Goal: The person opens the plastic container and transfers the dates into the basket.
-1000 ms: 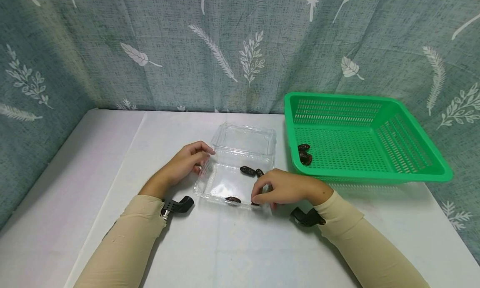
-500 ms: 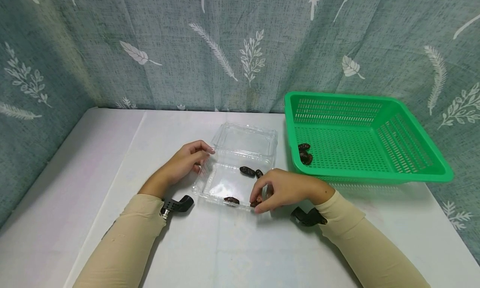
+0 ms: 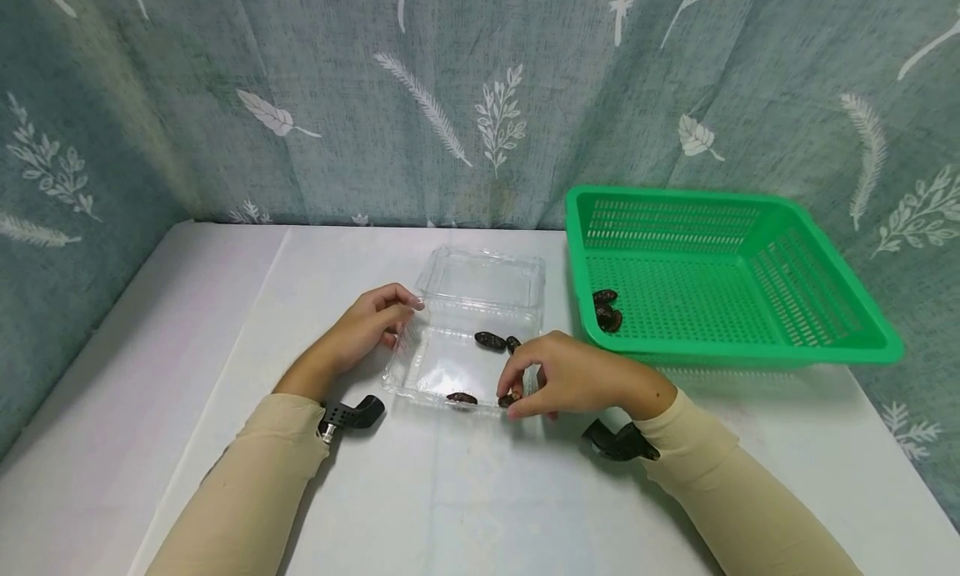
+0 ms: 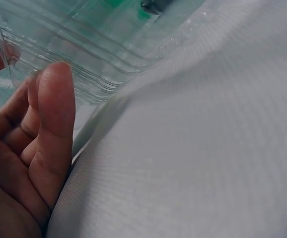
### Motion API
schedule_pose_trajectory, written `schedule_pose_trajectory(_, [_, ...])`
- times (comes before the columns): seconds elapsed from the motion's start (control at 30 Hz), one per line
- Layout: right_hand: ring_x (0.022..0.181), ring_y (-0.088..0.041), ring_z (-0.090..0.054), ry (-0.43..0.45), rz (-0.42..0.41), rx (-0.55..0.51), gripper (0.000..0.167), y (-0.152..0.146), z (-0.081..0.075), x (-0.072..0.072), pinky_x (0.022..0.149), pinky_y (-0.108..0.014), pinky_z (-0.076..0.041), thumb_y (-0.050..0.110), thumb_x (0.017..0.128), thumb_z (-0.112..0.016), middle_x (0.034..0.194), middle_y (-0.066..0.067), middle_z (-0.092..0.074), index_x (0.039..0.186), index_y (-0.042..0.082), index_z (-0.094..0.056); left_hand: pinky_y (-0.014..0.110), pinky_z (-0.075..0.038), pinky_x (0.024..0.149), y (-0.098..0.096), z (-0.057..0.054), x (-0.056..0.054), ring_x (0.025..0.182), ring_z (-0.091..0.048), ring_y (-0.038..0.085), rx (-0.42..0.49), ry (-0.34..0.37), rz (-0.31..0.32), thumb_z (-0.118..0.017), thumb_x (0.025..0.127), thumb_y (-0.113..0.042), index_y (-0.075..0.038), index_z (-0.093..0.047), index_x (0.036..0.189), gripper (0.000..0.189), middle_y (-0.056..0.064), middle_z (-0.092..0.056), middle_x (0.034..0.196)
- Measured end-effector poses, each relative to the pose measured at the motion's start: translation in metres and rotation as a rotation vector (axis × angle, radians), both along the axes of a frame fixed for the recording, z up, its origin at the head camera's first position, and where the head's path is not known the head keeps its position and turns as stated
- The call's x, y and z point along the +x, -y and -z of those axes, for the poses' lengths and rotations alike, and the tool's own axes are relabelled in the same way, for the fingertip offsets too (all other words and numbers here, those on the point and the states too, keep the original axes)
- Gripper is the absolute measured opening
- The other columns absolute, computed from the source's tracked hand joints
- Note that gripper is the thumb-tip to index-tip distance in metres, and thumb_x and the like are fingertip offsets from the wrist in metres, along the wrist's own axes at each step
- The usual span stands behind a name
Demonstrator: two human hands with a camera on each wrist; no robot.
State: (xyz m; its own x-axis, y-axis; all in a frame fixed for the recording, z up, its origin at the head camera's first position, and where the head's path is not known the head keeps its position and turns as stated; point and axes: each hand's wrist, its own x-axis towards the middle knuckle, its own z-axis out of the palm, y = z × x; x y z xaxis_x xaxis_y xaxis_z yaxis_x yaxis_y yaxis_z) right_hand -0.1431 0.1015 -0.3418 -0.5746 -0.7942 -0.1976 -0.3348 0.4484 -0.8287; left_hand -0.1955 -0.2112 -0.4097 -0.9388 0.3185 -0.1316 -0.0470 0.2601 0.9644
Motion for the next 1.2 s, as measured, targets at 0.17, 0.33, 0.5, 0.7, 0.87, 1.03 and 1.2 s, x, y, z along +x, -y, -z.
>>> schedule_pose_trajectory(0.17, [0.056,-0.007,-0.059,-0.15,-0.003,-0.006,0.009,-0.001,-0.001,0.001,0.057,-0.024,-0.054,0.018,0.088,-0.076,0.088,0.005,-0.066,0.097,0.016,-0.076,0.022,-0.052,0.059,-0.001,0.002,0.001,0.072,-0.05,0.008,0.005,0.023,0.003,-0.047,0.096,-0.013,0.002,-0.057,0.118,0.029,0.003,-0.053,0.1])
schedule_pose_trajectory(0.33, [0.065,-0.005,-0.059,-0.303,0.011,-0.032,0.01,-0.001,-0.007,0.004,0.063,-0.02,-0.053,0.019,0.089,-0.075,0.091,0.008,-0.069,0.099,0.019,-0.077,0.021,-0.052,0.059,-0.003,0.001,0.001,0.071,-0.049,0.007,0.013,0.025,-0.003,-0.047,0.097,-0.013,0.004,-0.056,0.119,0.029,0.001,-0.052,0.094])
schedule_pose_trajectory(0.5, [0.068,-0.003,-0.062,-0.359,0.066,-0.141,0.015,-0.006,-0.014,0.006,0.065,-0.022,-0.056,0.014,0.088,-0.076,0.096,0.005,-0.073,0.103,0.014,-0.076,0.022,-0.052,0.059,-0.001,0.005,0.002,0.072,-0.049,0.007,0.006,0.037,0.0,-0.048,0.097,-0.014,0.004,-0.056,0.119,0.029,0.001,-0.051,0.092])
schedule_pose_trajectory(0.7, [0.06,-0.003,-0.06,-0.447,0.158,-0.249,0.015,-0.015,-0.023,0.001,0.057,-0.024,-0.054,0.008,0.085,-0.078,0.09,0.003,-0.073,0.099,0.012,-0.075,0.022,-0.052,0.06,-0.001,0.003,0.003,0.072,-0.049,0.007,0.002,0.03,-0.008,-0.048,0.097,-0.015,0.002,-0.057,0.119,0.029,0.002,-0.051,0.094])
schedule_pose_trajectory(0.87, [0.072,-0.007,-0.062,-0.485,0.29,-0.242,0.012,-0.022,-0.028,-0.005,0.057,-0.026,-0.053,0.009,0.085,-0.078,0.09,0.004,-0.074,0.097,0.013,-0.076,0.021,-0.052,0.06,0.001,0.004,0.003,0.072,-0.049,0.006,0.0,0.031,-0.007,-0.046,0.097,-0.013,0.003,-0.056,0.119,0.03,0.003,-0.053,0.104])
schedule_pose_trajectory(1.03, [0.075,-0.011,-0.062,-0.482,0.455,-0.21,0.01,-0.03,-0.029,-0.013,0.059,-0.023,-0.054,0.011,0.088,-0.076,0.087,-0.001,-0.073,0.098,0.011,-0.075,0.021,-0.052,0.061,0.0,0.003,0.001,0.073,-0.052,0.006,0.002,0.028,-0.005,-0.046,0.098,-0.014,0.003,-0.056,0.12,0.029,0.005,-0.054,0.111])
schedule_pose_trajectory(1.2, [0.073,-0.014,-0.064,-0.482,0.593,-0.189,0.011,-0.04,-0.029,-0.022,0.063,-0.02,-0.055,0.016,0.092,-0.073,0.089,-0.005,-0.073,0.101,0.01,-0.075,0.022,-0.052,0.061,-0.002,0.0,0.001,0.074,-0.053,0.006,0.004,0.021,-0.007,-0.047,0.098,-0.015,0.004,-0.055,0.12,0.03,0.005,-0.054,0.111])
